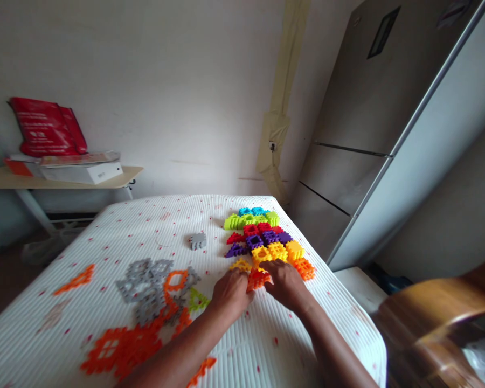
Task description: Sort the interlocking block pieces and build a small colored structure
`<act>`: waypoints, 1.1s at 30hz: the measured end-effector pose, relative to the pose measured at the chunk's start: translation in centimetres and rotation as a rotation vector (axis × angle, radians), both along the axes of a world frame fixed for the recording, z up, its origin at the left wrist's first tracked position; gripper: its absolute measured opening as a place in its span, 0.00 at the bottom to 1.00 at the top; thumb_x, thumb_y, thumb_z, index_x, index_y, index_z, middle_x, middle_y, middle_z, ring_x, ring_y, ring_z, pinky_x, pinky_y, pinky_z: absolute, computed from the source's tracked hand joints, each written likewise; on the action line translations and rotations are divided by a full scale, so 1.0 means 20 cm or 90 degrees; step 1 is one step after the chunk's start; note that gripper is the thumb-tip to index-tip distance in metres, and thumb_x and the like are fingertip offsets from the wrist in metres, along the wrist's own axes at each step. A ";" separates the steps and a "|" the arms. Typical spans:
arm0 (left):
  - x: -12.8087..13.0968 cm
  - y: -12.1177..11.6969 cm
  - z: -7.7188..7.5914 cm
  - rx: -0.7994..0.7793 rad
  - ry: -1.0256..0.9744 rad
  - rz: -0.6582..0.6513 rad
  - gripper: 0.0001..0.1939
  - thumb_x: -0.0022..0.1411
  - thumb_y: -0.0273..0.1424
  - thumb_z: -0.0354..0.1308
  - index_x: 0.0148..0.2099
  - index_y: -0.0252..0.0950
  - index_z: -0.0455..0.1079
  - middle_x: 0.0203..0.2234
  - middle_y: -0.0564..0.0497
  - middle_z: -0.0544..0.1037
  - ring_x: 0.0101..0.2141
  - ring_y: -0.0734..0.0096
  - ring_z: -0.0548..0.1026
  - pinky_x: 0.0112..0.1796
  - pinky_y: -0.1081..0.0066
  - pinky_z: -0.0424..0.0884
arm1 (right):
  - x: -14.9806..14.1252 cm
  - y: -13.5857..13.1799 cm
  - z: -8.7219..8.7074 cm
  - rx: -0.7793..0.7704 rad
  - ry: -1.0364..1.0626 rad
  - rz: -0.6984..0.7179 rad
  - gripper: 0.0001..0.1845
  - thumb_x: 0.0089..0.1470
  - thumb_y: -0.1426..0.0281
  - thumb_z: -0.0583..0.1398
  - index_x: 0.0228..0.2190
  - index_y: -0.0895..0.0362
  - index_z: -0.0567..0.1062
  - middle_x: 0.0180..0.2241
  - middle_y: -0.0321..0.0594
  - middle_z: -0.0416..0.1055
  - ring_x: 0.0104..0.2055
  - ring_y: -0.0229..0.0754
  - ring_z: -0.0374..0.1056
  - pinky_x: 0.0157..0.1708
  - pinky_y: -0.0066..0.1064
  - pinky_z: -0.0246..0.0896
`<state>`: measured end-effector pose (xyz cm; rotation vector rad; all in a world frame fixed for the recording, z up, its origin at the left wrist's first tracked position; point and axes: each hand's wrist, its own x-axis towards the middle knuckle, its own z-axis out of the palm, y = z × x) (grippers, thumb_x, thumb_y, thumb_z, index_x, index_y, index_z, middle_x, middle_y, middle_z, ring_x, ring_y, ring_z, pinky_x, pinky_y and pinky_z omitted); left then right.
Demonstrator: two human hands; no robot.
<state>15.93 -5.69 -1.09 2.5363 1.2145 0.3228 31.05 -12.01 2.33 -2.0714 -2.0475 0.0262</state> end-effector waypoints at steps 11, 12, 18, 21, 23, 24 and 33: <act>0.02 0.02 -0.02 -0.009 0.003 -0.007 0.13 0.55 0.28 0.55 0.44 0.38 0.73 0.40 0.46 0.78 0.44 0.63 0.74 0.46 0.69 0.66 | -0.01 0.01 -0.09 -0.043 0.016 -0.060 0.21 0.48 0.75 0.57 0.46 0.55 0.72 0.42 0.45 0.75 0.43 0.45 0.71 0.39 0.29 0.62; 0.02 0.02 -0.02 -0.011 0.002 -0.006 0.13 0.55 0.27 0.55 0.44 0.38 0.73 0.40 0.46 0.78 0.44 0.64 0.74 0.46 0.69 0.66 | -0.01 0.01 -0.09 -0.047 0.018 -0.058 0.21 0.48 0.75 0.57 0.46 0.55 0.73 0.41 0.44 0.75 0.42 0.45 0.71 0.39 0.29 0.61; 0.02 0.03 -0.02 -0.014 -0.005 -0.011 0.14 0.56 0.28 0.55 0.44 0.38 0.73 0.40 0.45 0.79 0.44 0.62 0.75 0.46 0.68 0.66 | -0.01 0.01 -0.10 -0.049 0.016 -0.056 0.20 0.47 0.76 0.57 0.44 0.55 0.74 0.40 0.43 0.76 0.42 0.44 0.71 0.38 0.27 0.61; 0.02 0.03 -0.01 -0.017 -0.002 -0.015 0.13 0.56 0.28 0.55 0.44 0.38 0.74 0.39 0.45 0.79 0.43 0.61 0.76 0.44 0.67 0.67 | -0.01 0.01 -0.11 -0.047 0.019 -0.056 0.20 0.47 0.76 0.57 0.43 0.55 0.74 0.39 0.43 0.76 0.42 0.44 0.72 0.38 0.27 0.61; 0.02 0.04 -0.01 -0.021 0.002 -0.013 0.13 0.56 0.28 0.55 0.43 0.38 0.74 0.39 0.44 0.79 0.42 0.61 0.76 0.43 0.67 0.68 | -0.02 0.01 -0.11 -0.049 0.023 -0.055 0.20 0.47 0.77 0.57 0.44 0.55 0.74 0.40 0.43 0.76 0.42 0.43 0.72 0.38 0.27 0.61; 0.02 0.04 0.00 -0.023 0.003 -0.011 0.13 0.56 0.28 0.55 0.43 0.38 0.74 0.39 0.44 0.79 0.42 0.61 0.76 0.43 0.67 0.68 | -0.02 0.01 -0.11 -0.049 0.024 -0.056 0.21 0.47 0.76 0.57 0.44 0.55 0.74 0.40 0.43 0.76 0.42 0.43 0.72 0.38 0.27 0.61; 0.00 0.05 0.01 -0.038 -0.006 -0.028 0.14 0.53 0.28 0.55 0.43 0.39 0.75 0.37 0.45 0.80 0.40 0.60 0.76 0.41 0.67 0.68 | -0.04 0.00 -0.09 -0.058 0.014 -0.070 0.23 0.47 0.73 0.59 0.47 0.55 0.72 0.42 0.45 0.75 0.43 0.45 0.71 0.40 0.29 0.63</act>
